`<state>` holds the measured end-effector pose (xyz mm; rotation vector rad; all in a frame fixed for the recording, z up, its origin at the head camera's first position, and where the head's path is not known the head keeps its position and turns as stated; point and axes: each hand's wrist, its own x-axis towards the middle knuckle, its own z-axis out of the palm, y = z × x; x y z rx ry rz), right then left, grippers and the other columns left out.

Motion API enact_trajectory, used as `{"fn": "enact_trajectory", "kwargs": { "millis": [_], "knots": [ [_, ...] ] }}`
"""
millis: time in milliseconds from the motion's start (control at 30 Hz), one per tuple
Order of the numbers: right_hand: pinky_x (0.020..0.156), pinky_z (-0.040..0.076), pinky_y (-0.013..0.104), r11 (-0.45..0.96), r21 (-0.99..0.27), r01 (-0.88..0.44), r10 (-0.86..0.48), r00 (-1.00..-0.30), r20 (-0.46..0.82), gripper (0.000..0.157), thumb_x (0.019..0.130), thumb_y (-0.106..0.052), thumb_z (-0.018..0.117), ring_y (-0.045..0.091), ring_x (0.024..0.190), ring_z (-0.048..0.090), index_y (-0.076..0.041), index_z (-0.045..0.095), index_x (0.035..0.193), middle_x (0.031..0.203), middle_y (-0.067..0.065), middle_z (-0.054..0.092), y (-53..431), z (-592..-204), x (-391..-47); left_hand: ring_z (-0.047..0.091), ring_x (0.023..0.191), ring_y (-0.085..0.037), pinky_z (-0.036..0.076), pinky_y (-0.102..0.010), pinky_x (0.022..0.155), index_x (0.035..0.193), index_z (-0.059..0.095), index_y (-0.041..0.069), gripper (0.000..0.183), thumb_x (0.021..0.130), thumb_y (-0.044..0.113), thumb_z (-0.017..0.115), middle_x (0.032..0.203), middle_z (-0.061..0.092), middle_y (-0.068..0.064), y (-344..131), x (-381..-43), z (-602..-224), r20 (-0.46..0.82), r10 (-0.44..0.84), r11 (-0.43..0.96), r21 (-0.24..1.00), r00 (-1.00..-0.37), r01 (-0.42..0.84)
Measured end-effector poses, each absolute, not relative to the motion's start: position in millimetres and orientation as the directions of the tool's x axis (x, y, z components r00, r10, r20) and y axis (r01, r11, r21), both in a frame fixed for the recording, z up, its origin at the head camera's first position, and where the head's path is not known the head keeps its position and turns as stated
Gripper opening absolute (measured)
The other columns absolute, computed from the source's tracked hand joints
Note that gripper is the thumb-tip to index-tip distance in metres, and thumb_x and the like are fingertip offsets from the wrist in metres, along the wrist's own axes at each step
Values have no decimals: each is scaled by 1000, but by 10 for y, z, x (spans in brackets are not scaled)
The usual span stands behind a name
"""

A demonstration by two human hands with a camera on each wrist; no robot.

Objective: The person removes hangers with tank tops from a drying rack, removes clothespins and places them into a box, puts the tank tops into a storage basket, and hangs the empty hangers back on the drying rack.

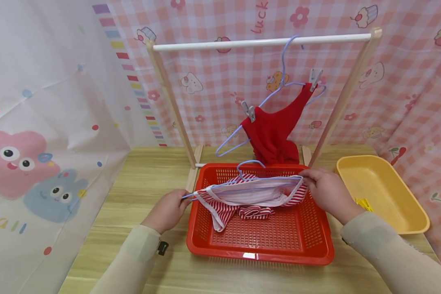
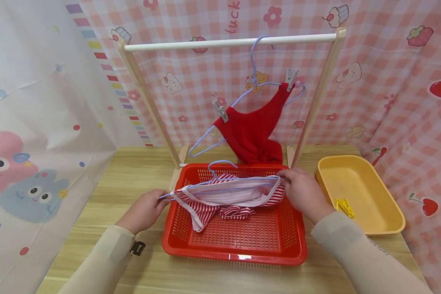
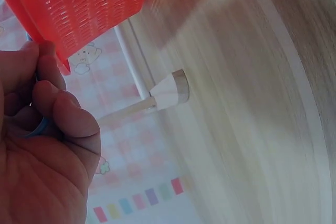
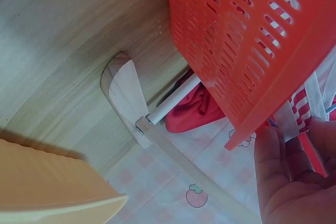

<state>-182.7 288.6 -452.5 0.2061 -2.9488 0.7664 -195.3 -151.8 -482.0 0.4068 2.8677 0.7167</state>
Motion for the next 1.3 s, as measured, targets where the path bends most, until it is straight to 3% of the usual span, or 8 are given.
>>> {"fn": "enact_trajectory", "kwargs": {
  "millis": [633, 1300],
  "knots": [
    [100, 52, 65, 872, -472, -132, -91, -990, 109, 24, 101, -6, 63, 47, 110, 66, -3, 75, 122, 119, 25, 72, 2884, -4476, -1840, 57, 82, -17, 52, -37, 79, 109, 72, 11, 13, 106, 20, 63, 89, 65, 1, -1538, -1943, -4805, -93, 292, 835, 510, -952, 206],
    [104, 49, 67, 857, -501, -119, -54, -988, 142, 25, 102, -4, 59, 48, 120, 64, 0, 73, 123, 127, 28, 70, 2930, -4457, -1840, 51, 73, -15, 44, -32, 69, 102, 69, 11, 13, 107, 21, 61, 80, 56, 1, -1652, -1947, -4754, -75, 304, 823, 523, -950, 222]
  ]
}}
